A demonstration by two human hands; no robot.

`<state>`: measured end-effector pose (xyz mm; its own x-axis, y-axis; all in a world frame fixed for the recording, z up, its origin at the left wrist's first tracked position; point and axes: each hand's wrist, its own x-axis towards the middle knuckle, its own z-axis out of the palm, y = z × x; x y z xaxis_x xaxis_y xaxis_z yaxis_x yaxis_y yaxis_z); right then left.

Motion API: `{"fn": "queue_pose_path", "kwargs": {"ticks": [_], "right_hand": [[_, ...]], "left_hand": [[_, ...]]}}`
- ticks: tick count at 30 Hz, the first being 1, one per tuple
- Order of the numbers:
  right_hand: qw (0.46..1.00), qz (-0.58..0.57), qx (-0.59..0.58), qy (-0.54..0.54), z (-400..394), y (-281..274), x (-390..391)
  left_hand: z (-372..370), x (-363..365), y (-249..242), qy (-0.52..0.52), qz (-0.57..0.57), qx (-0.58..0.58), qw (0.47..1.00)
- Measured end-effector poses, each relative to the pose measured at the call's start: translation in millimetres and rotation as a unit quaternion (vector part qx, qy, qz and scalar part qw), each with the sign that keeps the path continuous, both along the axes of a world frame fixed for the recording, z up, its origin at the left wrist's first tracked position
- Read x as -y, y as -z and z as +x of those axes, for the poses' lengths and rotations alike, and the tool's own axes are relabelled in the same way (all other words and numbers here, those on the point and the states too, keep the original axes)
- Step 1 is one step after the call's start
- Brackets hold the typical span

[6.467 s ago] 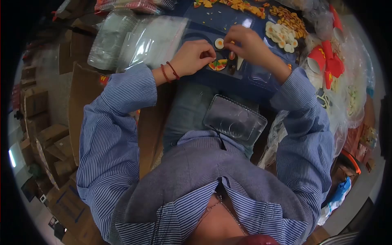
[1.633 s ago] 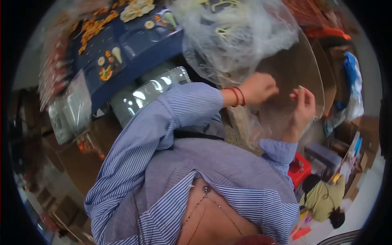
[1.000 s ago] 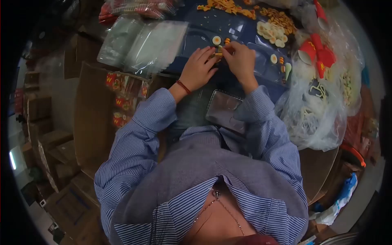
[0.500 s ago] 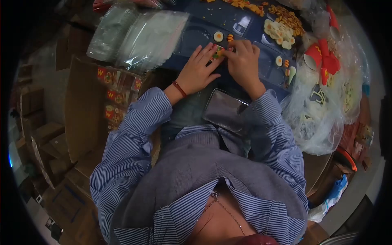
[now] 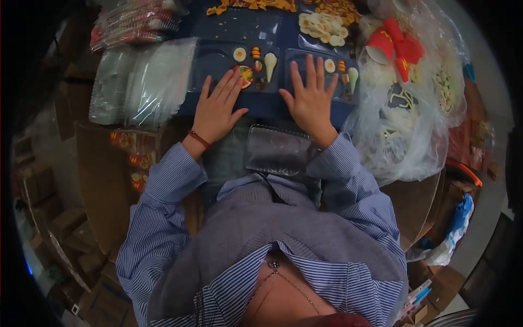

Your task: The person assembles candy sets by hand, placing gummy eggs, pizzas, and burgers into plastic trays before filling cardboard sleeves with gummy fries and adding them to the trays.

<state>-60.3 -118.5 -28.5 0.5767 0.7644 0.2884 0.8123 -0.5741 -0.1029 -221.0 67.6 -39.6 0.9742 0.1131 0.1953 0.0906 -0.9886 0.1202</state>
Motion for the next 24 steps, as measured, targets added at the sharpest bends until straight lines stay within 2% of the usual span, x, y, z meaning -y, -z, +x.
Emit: {"fn": "queue_pose_path", "kwargs": {"ticks": [3,4,6,8,10,11,12,14,15,17,18,20,22,23,24], "right_hand": [[0.998,-0.029,-0.032,-0.056,7.1,15.0,7.2],[0.997,-0.008,-0.039,-0.072,8.9,13.3,5.7],[0.996,0.011,-0.021,-0.083,20.7,-5.5,-0.3],[0.996,0.044,0.009,-0.074,38.8,-37.3,-16.4],[0.982,0.078,-0.075,-0.152,80.2,-45.9,-45.0],[0.975,0.060,-0.127,-0.171,94.3,-50.3,-69.2],[0.965,0.041,-0.176,-0.189,107.7,-52.0,-97.4],[0.961,0.031,-0.162,-0.224,127.7,-34.1,-154.2],[0.962,0.030,-0.143,-0.231,129.7,-27.6,-179.5],[0.963,0.032,-0.122,-0.238,131.3,-6.4,-226.4],[0.962,0.051,-0.096,-0.251,131.7,9.5,-247.3],[0.959,0.068,-0.071,-0.265,131.9,19.8,-268.0],[0.972,0.026,-0.042,-0.229,129.2,22.3,-274.6],[0.972,0.024,-0.044,-0.229,132.2,21.7,-274.2],[0.969,-0.026,-0.018,-0.247,135.5,11.2,-269.9]], "left_hand": [[5.9,7.8,-1.3,-0.008,-0.014,0.007,1.000],[6.7,8.6,-5.7,-0.019,-0.005,0.006,1.000],[7.2,6.9,-13.8,-0.015,-0.086,0.001,0.996],[17.7,-13.8,-44.4,-0.026,-0.072,0.023,0.997],[44.1,-61.5,-63.8,-0.011,-0.041,0.086,0.995],[62.3,-89.7,-66.1,-0.025,-0.038,0.044,0.998],[84.3,-119.7,-64.9,-0.039,-0.033,0.006,0.999],[130.5,-167.0,-55.8,-0.089,-0.017,-0.113,0.989],[146.1,-183.4,-43.6,-0.090,-0.012,-0.110,0.990],[165.6,-203.1,-12.0,-0.072,0.039,0.009,0.997],[170.4,-209.0,-1.5,-0.073,0.042,0.010,0.996],[175.9,-210.7,5.4,-0.093,-0.028,0.004,0.995],[175.4,-206.5,5.1,-0.120,-0.074,-0.001,0.990],[174.7,-204.2,4.7,-0.147,-0.120,-0.004,0.982],[175.5,-207.1,9.7,-0.147,-0.124,-0.005,0.981]]}}
